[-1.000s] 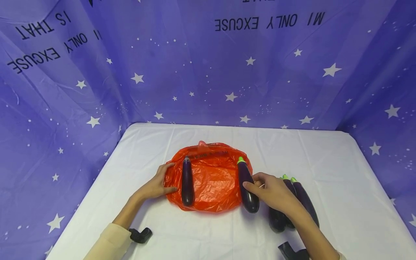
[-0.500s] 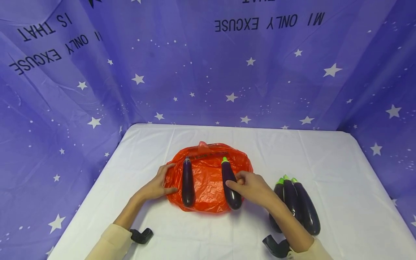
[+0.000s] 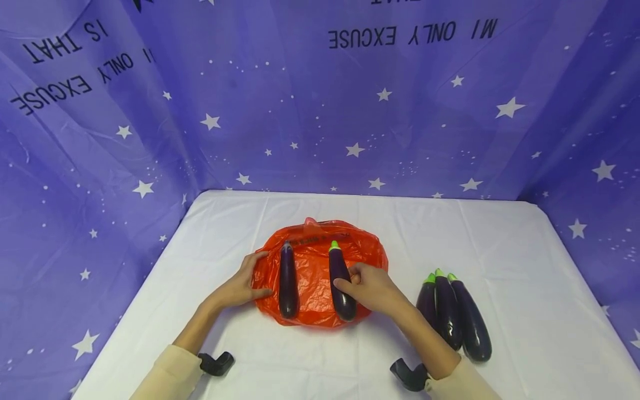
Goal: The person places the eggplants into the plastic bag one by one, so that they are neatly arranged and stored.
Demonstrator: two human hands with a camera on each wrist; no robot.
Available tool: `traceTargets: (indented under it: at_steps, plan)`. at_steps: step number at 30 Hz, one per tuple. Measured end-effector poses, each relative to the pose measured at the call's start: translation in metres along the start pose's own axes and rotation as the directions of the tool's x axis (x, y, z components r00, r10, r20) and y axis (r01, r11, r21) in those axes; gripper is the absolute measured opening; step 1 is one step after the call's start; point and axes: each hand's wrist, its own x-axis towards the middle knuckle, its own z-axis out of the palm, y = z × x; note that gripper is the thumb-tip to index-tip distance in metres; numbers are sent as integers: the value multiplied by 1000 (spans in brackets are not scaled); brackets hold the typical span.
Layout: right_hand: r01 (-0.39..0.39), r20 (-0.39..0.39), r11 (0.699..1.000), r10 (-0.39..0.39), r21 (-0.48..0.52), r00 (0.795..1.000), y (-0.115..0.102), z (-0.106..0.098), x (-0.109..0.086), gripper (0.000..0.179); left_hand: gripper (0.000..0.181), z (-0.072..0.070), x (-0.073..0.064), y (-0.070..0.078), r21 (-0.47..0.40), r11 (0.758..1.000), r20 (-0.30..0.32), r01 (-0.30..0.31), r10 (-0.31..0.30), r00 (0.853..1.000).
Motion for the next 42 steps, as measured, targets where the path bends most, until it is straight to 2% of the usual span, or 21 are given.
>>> traceTargets:
  at_steps: [9, 18, 24, 33, 42]
  plan:
    - [47, -3, 998, -47, -29, 999, -8, 25, 19, 35, 89, 1, -1, -1, -2, 1000, -12, -10, 10, 1000]
    - [26, 24, 1000, -26, 1, 999, -18, 48, 39, 34, 88, -1, -1, 1, -19, 1000, -15, -17, 17, 1000]
    - [6, 36, 1000, -6, -3, 999, -19, 56, 50, 35, 89, 0, -2, 2, -15, 1000, -12, -18, 18, 1000]
    - [-4, 74, 999, 0, 52, 997, -17, 65, 54, 33, 89, 1, -3, 2, -16, 1000, -7, -13, 13, 1000]
    - [38, 78, 998, -43, 56, 996, -16, 73, 54, 33, 90, 1, -1, 0, 3, 1000, -13, -16, 16, 1000]
